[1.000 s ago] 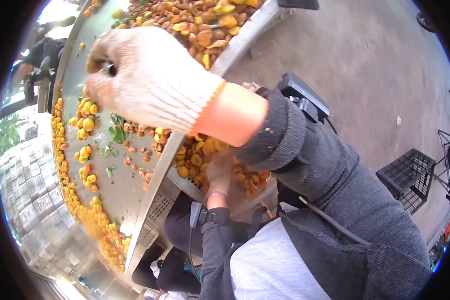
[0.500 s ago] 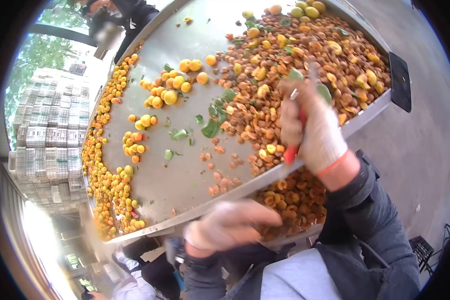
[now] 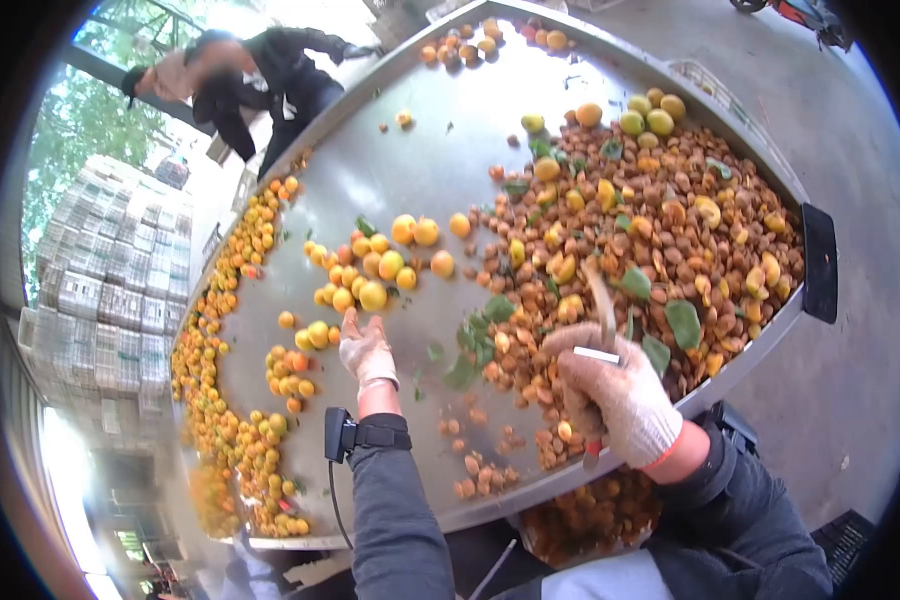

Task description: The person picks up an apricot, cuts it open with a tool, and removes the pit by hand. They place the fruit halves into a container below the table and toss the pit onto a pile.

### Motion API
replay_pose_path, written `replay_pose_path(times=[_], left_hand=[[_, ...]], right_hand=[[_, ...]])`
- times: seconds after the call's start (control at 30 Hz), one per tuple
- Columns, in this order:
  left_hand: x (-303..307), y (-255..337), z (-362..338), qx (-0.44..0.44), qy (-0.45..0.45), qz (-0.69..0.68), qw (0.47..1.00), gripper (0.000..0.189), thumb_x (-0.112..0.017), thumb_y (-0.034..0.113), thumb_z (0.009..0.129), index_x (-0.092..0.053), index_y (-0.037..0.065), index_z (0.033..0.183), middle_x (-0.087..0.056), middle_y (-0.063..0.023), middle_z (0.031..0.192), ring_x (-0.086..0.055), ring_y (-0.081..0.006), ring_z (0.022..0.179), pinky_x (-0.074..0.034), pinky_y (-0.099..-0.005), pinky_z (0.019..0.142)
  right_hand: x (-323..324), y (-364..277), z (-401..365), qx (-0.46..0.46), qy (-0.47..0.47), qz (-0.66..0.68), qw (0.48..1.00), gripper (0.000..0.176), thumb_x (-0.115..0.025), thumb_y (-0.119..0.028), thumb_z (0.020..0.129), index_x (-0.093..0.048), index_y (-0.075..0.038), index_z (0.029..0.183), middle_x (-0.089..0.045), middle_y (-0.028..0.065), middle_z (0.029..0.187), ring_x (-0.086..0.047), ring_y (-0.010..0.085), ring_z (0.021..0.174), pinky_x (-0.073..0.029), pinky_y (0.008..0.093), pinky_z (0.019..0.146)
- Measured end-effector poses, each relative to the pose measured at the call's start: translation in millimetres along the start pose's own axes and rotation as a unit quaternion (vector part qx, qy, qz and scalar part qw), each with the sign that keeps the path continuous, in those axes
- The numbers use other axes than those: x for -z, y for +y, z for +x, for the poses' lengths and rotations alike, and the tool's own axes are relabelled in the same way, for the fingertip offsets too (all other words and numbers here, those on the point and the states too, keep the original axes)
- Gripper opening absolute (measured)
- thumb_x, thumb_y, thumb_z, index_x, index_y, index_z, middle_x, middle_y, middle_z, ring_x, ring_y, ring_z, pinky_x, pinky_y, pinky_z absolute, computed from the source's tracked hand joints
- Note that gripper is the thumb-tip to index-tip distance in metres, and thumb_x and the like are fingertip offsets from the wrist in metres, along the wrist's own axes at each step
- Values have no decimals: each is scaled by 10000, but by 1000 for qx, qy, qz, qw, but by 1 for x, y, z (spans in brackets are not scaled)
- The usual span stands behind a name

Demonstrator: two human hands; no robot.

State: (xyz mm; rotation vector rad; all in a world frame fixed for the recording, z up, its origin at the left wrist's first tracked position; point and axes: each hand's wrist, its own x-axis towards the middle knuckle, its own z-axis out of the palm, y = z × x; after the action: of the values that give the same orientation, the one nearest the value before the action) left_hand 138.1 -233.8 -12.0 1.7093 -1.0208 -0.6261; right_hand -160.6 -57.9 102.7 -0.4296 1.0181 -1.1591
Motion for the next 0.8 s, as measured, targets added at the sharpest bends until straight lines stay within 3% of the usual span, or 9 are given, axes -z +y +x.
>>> replay_pose_path(times=[0.03,0.1,0.13,0.27,0.4,0.5,0.53,0.73,0.8], left_hand=[[-7,5,10,-10,-4,-6,1000,470,-652,1,827,-536,-11,1281,-585,-108,1153,-590,-153,964,-473,-243,853],[-16,3,15,-152,-8,251,956,521,-660,23,810,-520,20,1312,-554,-158,1234,-584,-243,1064,-449,-293,937],[-19,10,15,-136,-32,287,948,544,-680,59,785,-526,45,1307,-524,-203,1267,-548,-329,1143,-413,-334,1005],[-30,-9,33,-260,-42,406,875,583,-732,118,730,-532,61,1275,-541,-205,1229,-507,-362,1170,-398,-376,1020],[-33,7,27,-128,-49,400,906,510,-742,169,724,-564,50,1186,-557,-206,1205,-534,-370,1126,-430,-402,967],[-27,14,21,-121,-72,402,905,502,-746,224,722,-584,51,1165,-580,-202,1159,-568,-371,1070,-454,-404,931],[-26,11,16,-124,-81,394,907,500,-750,248,718,-595,56,1153,-589,-200,1137,-581,-371,1044,-463,-402,916],[-8,7,-33,-124,-146,335,922,486,-762,326,703,-639,88,1108,-608,-187,1096,-620,-353,965,-494,-403,861],[-3,5,-49,-185,-165,353,902,471,-763,363,692,-665,90,1063,-610,-191,1067,-627,-354,930,-504,-406,834]], right_hand=[[0,-3,2,-19,-8,2,1000,221,-533,-123,903,-555,-6,1090,-491,12,553,-392,91,371,-324,231,346],[-4,-4,2,-37,-10,-3,999,232,-549,-130,902,-560,-2,1096,-497,12,553,-401,92,362,-335,234,342],[-5,-4,1,-40,-4,2,999,232,-549,-130,902,-560,-2,1096,-497,12,553,-401,92,362,-335,234,342],[-10,-4,2,-65,-44,-4,997,237,-565,-134,907,-561,0,1103,-506,12,555,-422,96,360,-341,237,339],[-12,-5,2,-76,-52,-4,996,214,-572,-130,913,-567,-10,1090,-513,11,574,-438,91,370,-340,229,342],[-16,-3,4,-71,-48,-6,996,209,-573,-128,916,-569,-15,1092,-521,6,610,-439,86,379,-340,222,345],[-10,3,5,-92,-59,-7,994,311,-649,-199,873,-603,-40,1136,-638,18,790,-523,57,534,-409,207,458],[-21,25,23,-29,-34,29,999,232,-593,-137,899,-601,-26,1102,-525,-10,632,-457,67,472,-365,228,413],[-22,21,20,-49,-33,29,998,229,-590,-140,898,-605,-30,1098,-532,-8,643,-455,67,478,-363,227,416]])
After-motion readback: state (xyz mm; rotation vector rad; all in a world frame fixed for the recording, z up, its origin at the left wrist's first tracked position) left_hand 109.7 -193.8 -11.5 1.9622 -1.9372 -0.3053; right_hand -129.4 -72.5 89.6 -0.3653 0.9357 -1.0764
